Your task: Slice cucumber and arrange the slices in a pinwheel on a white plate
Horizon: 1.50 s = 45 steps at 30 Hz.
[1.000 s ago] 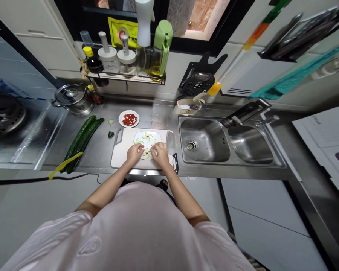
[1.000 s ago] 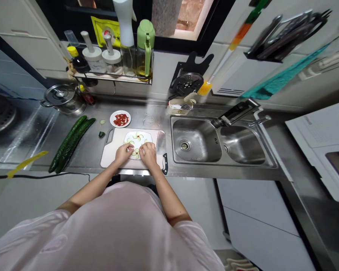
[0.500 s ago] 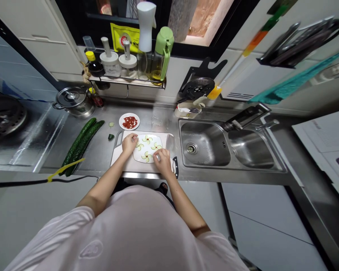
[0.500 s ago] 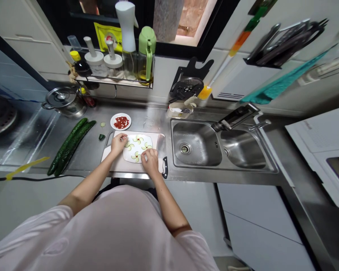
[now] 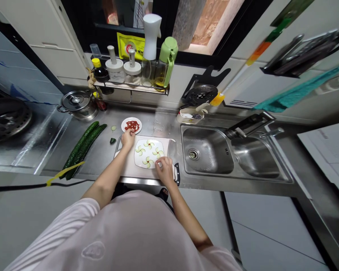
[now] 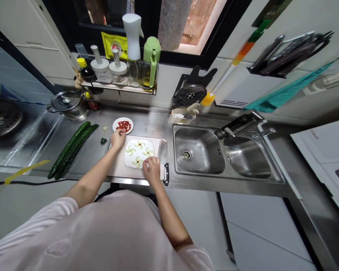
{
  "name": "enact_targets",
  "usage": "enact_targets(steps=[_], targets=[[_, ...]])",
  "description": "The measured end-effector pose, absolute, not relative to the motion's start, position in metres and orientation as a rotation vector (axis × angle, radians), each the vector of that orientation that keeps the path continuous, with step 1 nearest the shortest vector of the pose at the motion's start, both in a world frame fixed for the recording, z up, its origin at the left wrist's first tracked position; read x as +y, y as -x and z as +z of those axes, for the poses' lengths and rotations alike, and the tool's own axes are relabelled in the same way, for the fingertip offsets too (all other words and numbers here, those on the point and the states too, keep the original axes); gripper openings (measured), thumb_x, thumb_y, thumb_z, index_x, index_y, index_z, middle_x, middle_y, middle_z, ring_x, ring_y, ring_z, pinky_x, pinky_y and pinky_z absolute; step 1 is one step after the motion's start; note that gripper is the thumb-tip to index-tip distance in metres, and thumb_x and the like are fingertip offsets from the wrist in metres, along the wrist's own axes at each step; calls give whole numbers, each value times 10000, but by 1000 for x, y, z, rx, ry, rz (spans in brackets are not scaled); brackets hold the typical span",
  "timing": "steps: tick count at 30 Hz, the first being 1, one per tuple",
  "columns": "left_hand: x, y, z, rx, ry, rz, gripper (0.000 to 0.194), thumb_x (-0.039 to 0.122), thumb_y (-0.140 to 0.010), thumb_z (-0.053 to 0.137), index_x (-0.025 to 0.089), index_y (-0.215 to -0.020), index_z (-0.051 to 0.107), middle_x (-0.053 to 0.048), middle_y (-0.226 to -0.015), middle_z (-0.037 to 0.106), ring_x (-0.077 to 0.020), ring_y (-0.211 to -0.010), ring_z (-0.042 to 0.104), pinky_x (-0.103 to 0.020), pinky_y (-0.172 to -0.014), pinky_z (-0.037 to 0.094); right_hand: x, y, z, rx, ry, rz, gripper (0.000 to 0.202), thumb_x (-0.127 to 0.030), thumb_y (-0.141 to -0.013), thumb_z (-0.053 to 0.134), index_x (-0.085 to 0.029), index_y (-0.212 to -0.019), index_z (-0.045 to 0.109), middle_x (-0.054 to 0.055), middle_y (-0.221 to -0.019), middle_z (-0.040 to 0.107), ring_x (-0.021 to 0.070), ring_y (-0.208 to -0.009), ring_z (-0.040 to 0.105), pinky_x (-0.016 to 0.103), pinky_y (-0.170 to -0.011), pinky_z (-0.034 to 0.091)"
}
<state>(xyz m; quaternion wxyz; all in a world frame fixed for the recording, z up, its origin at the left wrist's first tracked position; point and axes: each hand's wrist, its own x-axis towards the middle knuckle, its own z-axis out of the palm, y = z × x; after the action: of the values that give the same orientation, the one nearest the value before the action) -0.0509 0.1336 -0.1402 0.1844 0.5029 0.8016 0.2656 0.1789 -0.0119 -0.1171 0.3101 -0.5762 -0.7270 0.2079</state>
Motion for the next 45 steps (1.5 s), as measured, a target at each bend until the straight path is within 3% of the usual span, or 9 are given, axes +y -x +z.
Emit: enact_targets(steps=[16, 29, 37, 45], targets=[[189, 71, -147, 2289, -1708, 483, 260, 269, -826, 509, 241, -1033, 664, -102, -1111, 600, -247, -1043, 516, -334, -856, 406, -15, -185, -122, -1858, 1479, 562, 129, -266, -878, 501, -217, -898, 620, 59, -930, 573, 228, -991, 445, 380, -896, 387], [209, 71, -153, 2318, -1830, 214, 278, 318, -831, 509, 232, -1032, 680, -118, -1095, 601, -268, -1041, 509, -347, -841, 419, -14, -189, -126, -1864, 1502, 544, 143, -259, -880, 496, -216, -905, 630, 65, -938, 572, 233, -989, 455, 396, -897, 389], [212, 74, -155, 2305, -1859, 210, 287, 281, -851, 455, 226, -1009, 689, -121, -1064, 617, -251, -996, 534, -332, -811, 427, -14, -192, -126, -1866, 1503, 545, 144, -258, -884, 492, -216, -914, 627, 64, -930, 569, 233, -987, 456, 398, -899, 388], [218, 80, -163, 2260, -1867, 238, 299, 276, -785, 551, 246, -1055, 675, -109, -1099, 606, -259, -1005, 541, -347, -832, 438, -11, -191, -126, -1881, 1509, 543, 144, -253, -878, 495, -214, -922, 626, 63, -937, 572, 230, -982, 455, 395, -904, 385]])
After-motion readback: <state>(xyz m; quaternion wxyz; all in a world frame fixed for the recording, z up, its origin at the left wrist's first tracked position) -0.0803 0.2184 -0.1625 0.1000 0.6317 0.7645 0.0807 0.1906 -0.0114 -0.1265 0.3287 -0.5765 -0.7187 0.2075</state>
